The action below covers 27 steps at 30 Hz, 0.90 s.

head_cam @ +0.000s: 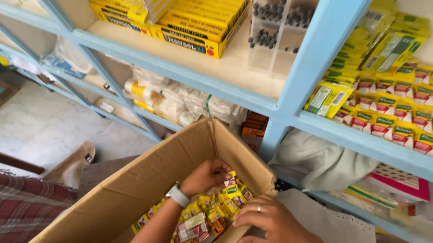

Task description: The person sits on the floor and transfers small yellow packets from a cardboard box onto a light blue shelf. They arrange the packets in neat rows, filling the available space on the shelf. The person repeatedly reaches into the box to retrieve more packets and places them on the shelf.

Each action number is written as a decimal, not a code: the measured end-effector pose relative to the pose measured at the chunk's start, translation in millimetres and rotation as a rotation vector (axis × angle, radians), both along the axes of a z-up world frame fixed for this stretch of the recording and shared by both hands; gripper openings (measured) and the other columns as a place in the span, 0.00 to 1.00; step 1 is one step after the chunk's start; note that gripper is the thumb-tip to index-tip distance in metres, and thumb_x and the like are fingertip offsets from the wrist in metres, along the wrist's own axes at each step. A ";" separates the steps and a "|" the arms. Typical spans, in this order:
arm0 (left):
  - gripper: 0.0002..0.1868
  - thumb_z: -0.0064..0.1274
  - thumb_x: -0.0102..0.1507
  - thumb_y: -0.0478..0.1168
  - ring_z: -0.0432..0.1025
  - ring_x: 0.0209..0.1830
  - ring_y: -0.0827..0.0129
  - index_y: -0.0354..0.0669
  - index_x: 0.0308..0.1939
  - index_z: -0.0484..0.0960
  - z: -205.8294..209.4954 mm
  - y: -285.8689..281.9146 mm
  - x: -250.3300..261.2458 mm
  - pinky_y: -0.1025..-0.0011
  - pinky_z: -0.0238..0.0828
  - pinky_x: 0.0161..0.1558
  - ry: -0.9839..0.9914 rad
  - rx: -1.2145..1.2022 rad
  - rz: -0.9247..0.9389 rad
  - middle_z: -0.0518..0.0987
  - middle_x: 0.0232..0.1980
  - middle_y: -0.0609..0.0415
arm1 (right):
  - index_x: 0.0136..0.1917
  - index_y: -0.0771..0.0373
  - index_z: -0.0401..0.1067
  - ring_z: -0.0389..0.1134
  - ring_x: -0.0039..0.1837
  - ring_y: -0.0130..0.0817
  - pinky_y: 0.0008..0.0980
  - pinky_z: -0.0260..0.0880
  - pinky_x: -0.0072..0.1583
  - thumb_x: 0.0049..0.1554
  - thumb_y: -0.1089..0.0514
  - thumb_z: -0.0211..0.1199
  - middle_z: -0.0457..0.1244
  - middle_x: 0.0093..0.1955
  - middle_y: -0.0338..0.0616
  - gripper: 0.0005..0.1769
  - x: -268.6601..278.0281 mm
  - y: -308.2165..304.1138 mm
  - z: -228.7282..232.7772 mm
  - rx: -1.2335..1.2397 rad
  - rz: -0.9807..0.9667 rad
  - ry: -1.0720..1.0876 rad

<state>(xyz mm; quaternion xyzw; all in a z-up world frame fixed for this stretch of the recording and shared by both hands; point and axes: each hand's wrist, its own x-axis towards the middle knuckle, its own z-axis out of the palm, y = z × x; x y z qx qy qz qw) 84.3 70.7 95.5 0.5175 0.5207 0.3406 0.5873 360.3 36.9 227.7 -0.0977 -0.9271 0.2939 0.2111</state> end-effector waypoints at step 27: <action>0.08 0.50 0.70 0.40 0.79 0.45 0.51 0.43 0.49 0.81 333.3 123.6 384.8 0.57 0.76 0.46 0.094 1.336 -0.180 0.84 0.48 0.48 | 0.51 0.67 0.78 0.74 0.48 0.29 0.30 0.75 0.50 0.59 0.67 0.69 0.72 0.51 0.46 0.06 273.8 65.9 171.8 0.537 -1.349 0.588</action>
